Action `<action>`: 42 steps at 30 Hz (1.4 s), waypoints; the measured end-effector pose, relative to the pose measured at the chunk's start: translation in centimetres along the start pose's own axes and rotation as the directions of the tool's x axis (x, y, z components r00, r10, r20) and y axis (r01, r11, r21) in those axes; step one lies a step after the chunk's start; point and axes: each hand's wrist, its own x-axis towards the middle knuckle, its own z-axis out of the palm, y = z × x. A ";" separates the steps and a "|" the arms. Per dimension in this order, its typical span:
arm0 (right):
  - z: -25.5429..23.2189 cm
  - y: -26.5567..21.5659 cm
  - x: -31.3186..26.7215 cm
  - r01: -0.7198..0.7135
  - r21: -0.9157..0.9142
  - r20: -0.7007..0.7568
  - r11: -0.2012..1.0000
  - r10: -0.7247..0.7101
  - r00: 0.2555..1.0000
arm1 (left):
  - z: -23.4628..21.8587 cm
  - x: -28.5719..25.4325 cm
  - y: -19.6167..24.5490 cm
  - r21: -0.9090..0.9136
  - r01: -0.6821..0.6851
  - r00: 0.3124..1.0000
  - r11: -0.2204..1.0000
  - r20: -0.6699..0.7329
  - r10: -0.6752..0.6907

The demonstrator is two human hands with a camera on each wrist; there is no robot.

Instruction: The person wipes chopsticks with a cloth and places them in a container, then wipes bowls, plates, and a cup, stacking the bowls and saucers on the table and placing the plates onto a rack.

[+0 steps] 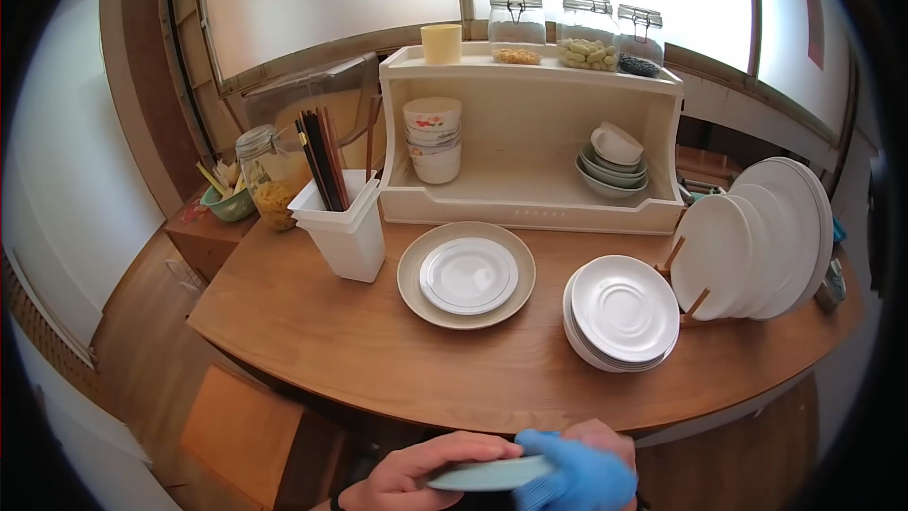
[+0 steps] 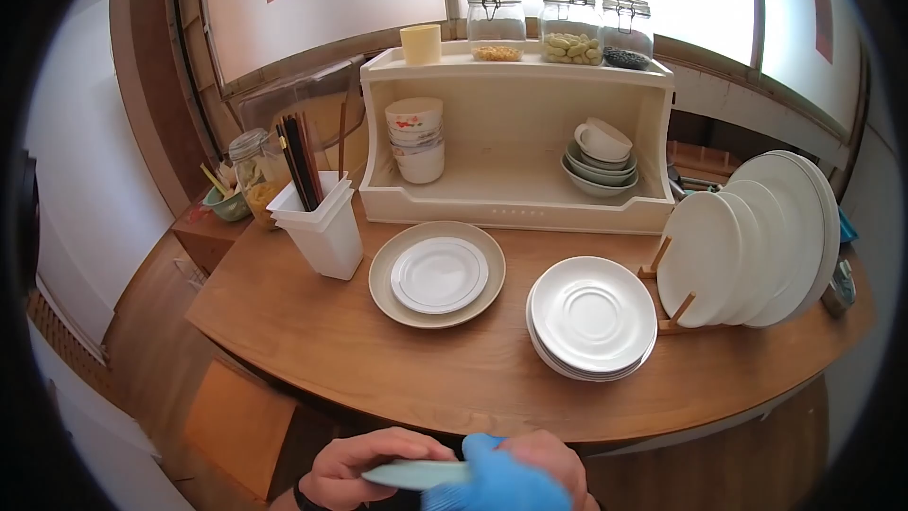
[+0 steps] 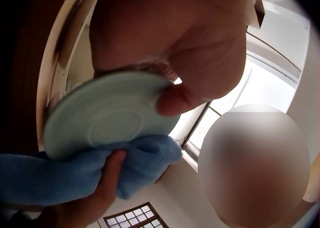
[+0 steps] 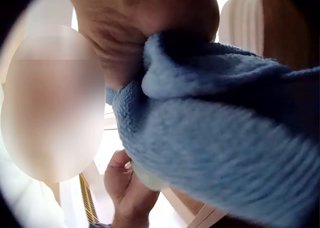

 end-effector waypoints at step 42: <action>11.4 3.5 -10.6 -0.436 0.625 0.149 0.648 0.449 0.881 | 4.9 -3.1 -3.6 -0.191 -0.248 0.877 0.950 -0.461 0.136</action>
